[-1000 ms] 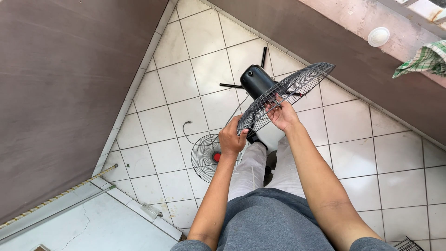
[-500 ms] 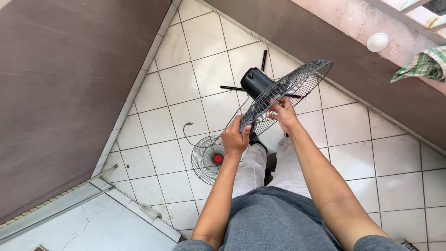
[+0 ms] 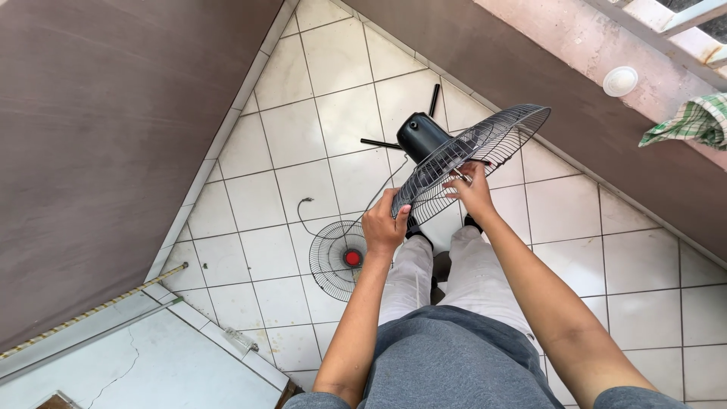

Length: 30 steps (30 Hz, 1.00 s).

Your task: Dismantling an electric standing fan by removing the grill, blades, and housing.

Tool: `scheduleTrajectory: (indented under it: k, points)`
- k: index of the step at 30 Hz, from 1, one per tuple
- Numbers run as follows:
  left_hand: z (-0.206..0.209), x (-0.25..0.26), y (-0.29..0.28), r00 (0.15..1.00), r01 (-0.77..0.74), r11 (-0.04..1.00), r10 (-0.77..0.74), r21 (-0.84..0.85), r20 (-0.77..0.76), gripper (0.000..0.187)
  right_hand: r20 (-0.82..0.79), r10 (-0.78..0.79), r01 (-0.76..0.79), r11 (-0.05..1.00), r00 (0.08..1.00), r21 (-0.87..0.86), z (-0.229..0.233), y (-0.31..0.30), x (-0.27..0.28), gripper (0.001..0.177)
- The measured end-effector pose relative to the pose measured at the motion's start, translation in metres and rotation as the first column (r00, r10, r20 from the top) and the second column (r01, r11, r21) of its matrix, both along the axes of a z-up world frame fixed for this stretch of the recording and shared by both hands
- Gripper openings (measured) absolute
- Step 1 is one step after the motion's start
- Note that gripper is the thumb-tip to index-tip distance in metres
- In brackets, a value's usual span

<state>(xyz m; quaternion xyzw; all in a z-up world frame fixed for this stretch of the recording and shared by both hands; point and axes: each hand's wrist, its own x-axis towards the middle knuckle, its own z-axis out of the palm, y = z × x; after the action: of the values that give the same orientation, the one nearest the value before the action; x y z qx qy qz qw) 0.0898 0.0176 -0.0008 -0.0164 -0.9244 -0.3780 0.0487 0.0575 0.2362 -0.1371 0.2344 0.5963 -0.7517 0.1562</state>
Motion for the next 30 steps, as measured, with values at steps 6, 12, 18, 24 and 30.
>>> scheduleTrajectory:
  k: [6, 12, 18, 24, 30]
  points:
    - [0.008, -0.005, 0.004, 1.0, 0.008, 1.0, -0.008, -0.002, 0.015, 0.064, 0.27, 0.047, 0.028, 0.963, 0.962, -0.266, 0.024, -0.007, -0.013, 0.053]
    - [0.011, -0.004, 0.007, 1.0, 0.002, 1.0, -0.002, 0.002, -0.008, 0.063, 0.402, 0.064, 0.103, 0.92, 0.913, -0.379, 0.046, -0.004, -0.025, 0.057]
    - [0.005, -0.003, 0.007, 1.0, -0.012, 1.0, 0.012, 0.009, -0.004, 0.062, 0.231, 0.02, 0.017, 0.987, 0.973, -0.159, 0.036, -0.006, -0.025, 0.032]
    - [0.005, -0.004, 0.004, 0.998, 0.001, 1.0, -0.002, -0.013, -0.068, 0.063, -0.286, 0.327, -0.071, 0.761, 0.9, 0.645, 0.028, 0.007, 0.004, 0.04]
    - [0.006, -0.003, 0.005, 1.0, 0.001, 1.0, -0.001, 0.0, -0.017, 0.064, 0.333, 0.157, -0.033, 0.936, 0.93, -0.35, 0.041, -0.001, -0.014, 0.071]
